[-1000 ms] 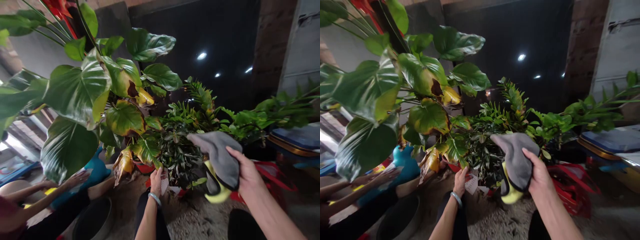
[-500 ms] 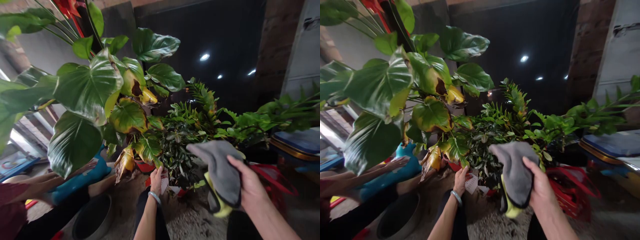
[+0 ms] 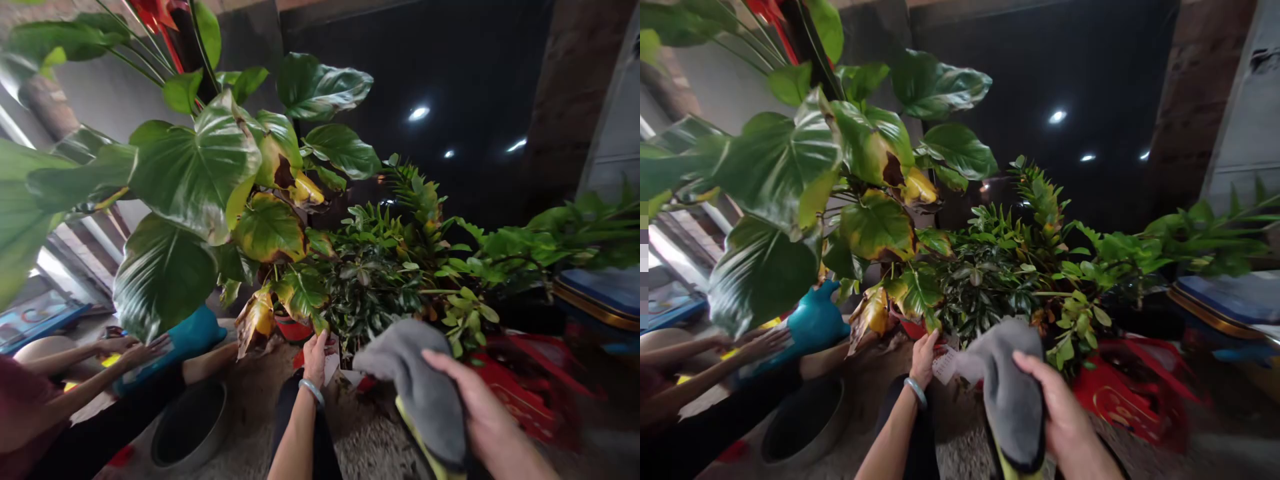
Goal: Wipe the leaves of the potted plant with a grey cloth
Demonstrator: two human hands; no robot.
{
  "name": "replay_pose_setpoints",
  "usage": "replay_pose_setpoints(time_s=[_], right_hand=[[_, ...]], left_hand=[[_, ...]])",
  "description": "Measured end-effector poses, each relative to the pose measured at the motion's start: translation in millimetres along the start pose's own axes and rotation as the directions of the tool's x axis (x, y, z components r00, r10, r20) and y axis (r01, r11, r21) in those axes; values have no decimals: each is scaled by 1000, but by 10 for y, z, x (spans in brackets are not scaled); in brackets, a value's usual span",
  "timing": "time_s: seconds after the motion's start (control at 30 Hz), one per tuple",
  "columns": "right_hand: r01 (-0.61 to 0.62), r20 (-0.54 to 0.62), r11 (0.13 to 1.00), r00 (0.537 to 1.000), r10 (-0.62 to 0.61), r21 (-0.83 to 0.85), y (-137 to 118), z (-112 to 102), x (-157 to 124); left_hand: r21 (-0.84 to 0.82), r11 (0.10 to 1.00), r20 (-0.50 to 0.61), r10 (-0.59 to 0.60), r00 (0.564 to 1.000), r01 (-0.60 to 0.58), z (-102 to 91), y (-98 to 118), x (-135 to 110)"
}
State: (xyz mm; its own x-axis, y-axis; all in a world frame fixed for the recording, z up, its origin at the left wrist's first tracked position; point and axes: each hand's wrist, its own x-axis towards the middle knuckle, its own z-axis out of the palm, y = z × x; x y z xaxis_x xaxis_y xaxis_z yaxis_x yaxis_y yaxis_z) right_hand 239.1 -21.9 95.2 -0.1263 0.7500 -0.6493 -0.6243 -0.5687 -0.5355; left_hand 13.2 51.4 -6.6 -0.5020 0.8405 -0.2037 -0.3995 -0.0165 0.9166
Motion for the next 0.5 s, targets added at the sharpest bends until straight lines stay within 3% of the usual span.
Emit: replay_pose_setpoints(time_s=[0.03, 0.1, 0.17, 0.23, 0.33, 0.43, 0.5], right_hand=[[101, 5, 994, 995, -101, 47, -162, 55, -40], [338, -15, 927, 940, -340, 161, -485, 233, -51], [454, -70, 860, 890, -451, 234, -675, 417, 22], [402, -99, 886, 916, -389, 230, -648, 514, 129], [190, -95, 973, 979, -178, 131, -291, 422, 201], [37, -62, 999, 997, -36, 14, 23, 228, 65], [21, -25, 999, 999, -22, -38, 4, 198, -78]], left_hand=[[-12, 1000, -4, -11, 1000, 11, 12, 17, -9], [-36, 999, -7, -38, 999, 37, 41, 49, -33], [-47, 997, -3, -59, 998, 59, 63, 69, -57], [-46, 997, 3, -61, 998, 61, 67, 70, -71], [-41, 998, 13, -44, 999, 45, 48, 46, -66], [-34, 999, 9, -39, 999, 39, 29, 25, -48], [-36, 999, 4, -41, 999, 41, 27, 20, -38]])
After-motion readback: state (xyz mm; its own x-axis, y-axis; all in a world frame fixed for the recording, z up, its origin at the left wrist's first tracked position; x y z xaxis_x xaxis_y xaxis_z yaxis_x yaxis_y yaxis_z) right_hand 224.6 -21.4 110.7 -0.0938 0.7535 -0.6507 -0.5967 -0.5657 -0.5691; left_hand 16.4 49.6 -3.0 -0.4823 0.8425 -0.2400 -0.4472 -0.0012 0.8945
